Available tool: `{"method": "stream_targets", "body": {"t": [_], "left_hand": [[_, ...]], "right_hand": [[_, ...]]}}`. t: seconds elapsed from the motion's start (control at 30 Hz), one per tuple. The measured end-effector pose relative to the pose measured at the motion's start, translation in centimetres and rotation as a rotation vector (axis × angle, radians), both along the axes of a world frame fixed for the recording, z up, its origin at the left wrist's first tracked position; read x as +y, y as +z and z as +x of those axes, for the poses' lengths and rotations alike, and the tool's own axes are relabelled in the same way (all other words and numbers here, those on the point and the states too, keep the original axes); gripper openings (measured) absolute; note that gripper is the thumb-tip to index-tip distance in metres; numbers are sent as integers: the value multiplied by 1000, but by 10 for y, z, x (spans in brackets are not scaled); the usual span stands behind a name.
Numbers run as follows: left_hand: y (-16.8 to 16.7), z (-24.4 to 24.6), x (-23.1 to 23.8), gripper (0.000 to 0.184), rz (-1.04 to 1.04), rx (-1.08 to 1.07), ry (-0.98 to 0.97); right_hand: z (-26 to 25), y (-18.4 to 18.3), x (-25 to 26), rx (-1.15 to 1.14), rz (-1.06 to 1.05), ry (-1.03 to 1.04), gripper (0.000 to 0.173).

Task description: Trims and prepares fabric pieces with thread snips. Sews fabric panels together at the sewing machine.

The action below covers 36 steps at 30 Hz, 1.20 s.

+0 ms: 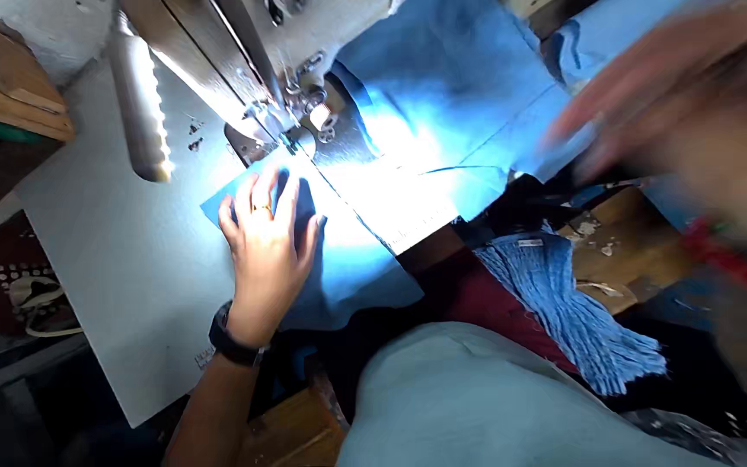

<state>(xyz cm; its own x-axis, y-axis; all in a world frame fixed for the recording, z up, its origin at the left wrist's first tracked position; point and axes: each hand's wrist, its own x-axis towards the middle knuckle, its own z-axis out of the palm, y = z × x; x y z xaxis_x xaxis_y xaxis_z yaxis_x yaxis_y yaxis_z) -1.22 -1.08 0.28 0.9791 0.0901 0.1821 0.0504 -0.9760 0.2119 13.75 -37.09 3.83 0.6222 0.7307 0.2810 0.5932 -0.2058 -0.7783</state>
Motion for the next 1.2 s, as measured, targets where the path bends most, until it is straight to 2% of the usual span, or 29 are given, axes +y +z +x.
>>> {"method": "stream_targets", "body": {"t": [0.03,0.1,0.17,0.23,0.3,0.43,0.57,0.73,0.77,0.83,0.87,0.9,0.97,1.03,1.1,1.13,1.2], "left_hand": [[0,-14,-12,47,-28,3,-51],[-9,-41,-30,41,-58,27,-129],[-19,-63,-42,43,-37,26,-121],[-22,-81,-60,45,-22,-66,-93],[-26,-98,-89,47,-25,-177,-105],[-61,-118,-137,50,-43,-273,-131],[-94,-119,-155,52,-63,-387,-46],[-83,-123,-151,56,-77,-479,23],[-80,-125,-151,62,-68,-475,28],[-80,-129,-157,77,-35,-434,39],[-83,-130,-160,77,-60,-428,43],[-83,-132,-161,68,-164,-443,43],[-57,-137,-149,47,-496,-459,102],[-3,-148,-109,40,-727,-499,260],[45,-161,-51,45,-730,-653,510],[61,-167,-28,53,-664,-743,602],[71,-170,-17,56,-459,-868,629]], "right_hand": [[-16,-8,34,-3,-93,87,20],[-53,-61,60,33,-255,192,30],[-81,-115,63,94,-269,165,37],[-97,-141,62,154,-211,88,38],[-107,-140,59,180,-155,21,36],[-118,-132,50,-7,-128,-53,29],[-121,-131,56,-26,-75,-63,37],[-129,-130,64,-14,11,-87,21],[-132,-123,65,47,9,-72,19],[-137,-99,66,362,48,34,13],[-140,-84,67,561,91,95,12],[-143,-72,70,704,136,142,11],[-142,-56,72,729,226,197,9],[-134,-60,70,492,267,129,13],[-120,-85,65,242,130,-6,22],[-113,-101,63,187,23,-39,30],[-109,-134,65,205,-96,-38,40]]}}
